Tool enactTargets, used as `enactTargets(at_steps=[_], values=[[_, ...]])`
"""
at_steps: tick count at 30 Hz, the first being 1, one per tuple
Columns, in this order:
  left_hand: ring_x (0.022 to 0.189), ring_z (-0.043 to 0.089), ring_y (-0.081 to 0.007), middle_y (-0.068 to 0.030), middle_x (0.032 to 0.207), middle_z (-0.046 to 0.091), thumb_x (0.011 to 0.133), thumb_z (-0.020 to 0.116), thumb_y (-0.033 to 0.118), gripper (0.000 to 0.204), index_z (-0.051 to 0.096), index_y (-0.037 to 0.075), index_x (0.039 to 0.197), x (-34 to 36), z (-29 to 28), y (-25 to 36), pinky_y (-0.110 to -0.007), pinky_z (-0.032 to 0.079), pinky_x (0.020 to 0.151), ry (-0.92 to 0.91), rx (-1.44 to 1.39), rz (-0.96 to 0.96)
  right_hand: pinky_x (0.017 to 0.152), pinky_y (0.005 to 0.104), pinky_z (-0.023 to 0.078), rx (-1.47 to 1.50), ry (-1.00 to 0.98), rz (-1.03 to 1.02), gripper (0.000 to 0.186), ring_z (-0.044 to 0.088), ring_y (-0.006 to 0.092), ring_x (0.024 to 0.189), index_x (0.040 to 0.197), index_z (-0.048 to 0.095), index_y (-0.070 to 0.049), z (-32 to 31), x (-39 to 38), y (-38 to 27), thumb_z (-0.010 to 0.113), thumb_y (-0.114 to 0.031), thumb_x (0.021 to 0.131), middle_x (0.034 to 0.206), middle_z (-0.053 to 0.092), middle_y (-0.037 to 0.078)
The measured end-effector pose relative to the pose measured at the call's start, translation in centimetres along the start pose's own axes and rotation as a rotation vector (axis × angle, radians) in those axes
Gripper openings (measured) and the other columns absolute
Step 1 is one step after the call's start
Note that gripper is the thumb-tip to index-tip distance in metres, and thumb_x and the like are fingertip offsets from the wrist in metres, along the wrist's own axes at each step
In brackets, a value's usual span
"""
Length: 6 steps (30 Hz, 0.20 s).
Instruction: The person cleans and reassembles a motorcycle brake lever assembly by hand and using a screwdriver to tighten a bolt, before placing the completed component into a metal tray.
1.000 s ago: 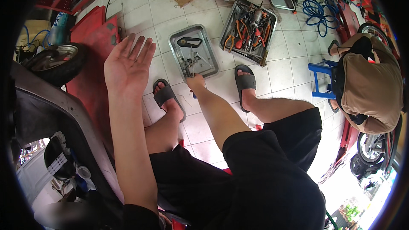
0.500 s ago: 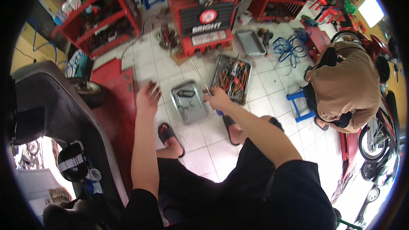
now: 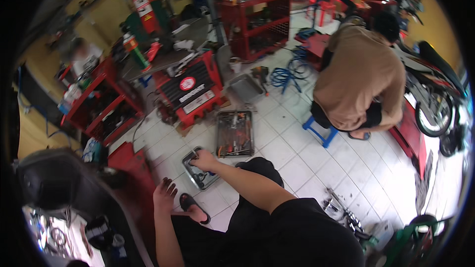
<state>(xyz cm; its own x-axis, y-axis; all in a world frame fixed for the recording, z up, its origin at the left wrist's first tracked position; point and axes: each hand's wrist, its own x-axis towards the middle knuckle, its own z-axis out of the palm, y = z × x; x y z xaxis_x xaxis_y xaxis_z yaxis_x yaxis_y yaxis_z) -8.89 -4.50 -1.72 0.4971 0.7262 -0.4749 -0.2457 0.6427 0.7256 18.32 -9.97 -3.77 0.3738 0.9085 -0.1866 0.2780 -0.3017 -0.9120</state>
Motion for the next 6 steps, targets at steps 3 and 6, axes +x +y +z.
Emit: enactTargets(at_steps=[3,6], values=[[0.098,0.059,-0.0265,-0.0065,0.108,0.064,0.091,0.059,0.027,0.027,0.059,0.011,0.113,-2.0,-1.2,-0.7,-0.041,0.047,0.086,0.157,0.045,0.07,0.069,0.0335,0.054,-0.068,-0.112,-0.092,0.036,0.07,0.0187,0.073,0.1,0.071,-0.002,-0.2,-0.4,-2.0,0.07,-0.03,0.077,0.08,0.072,0.012],[0.096,0.06,-0.0274,-0.0087,0.107,0.064,0.09,0.061,0.024,0.026,0.059,0.01,0.112,-2.4,-3.5,-0.8,-0.042,0.048,0.084,0.269,0.04,0.099,0.076,0.0353,0.055,-0.084,-0.212,-0.189,0.037,0.071,0.0214,0.08,0.101,0.071,-0.003,1.4,0.2,-3.1,0.069,-0.032,0.078,0.082,0.073,0.012]])
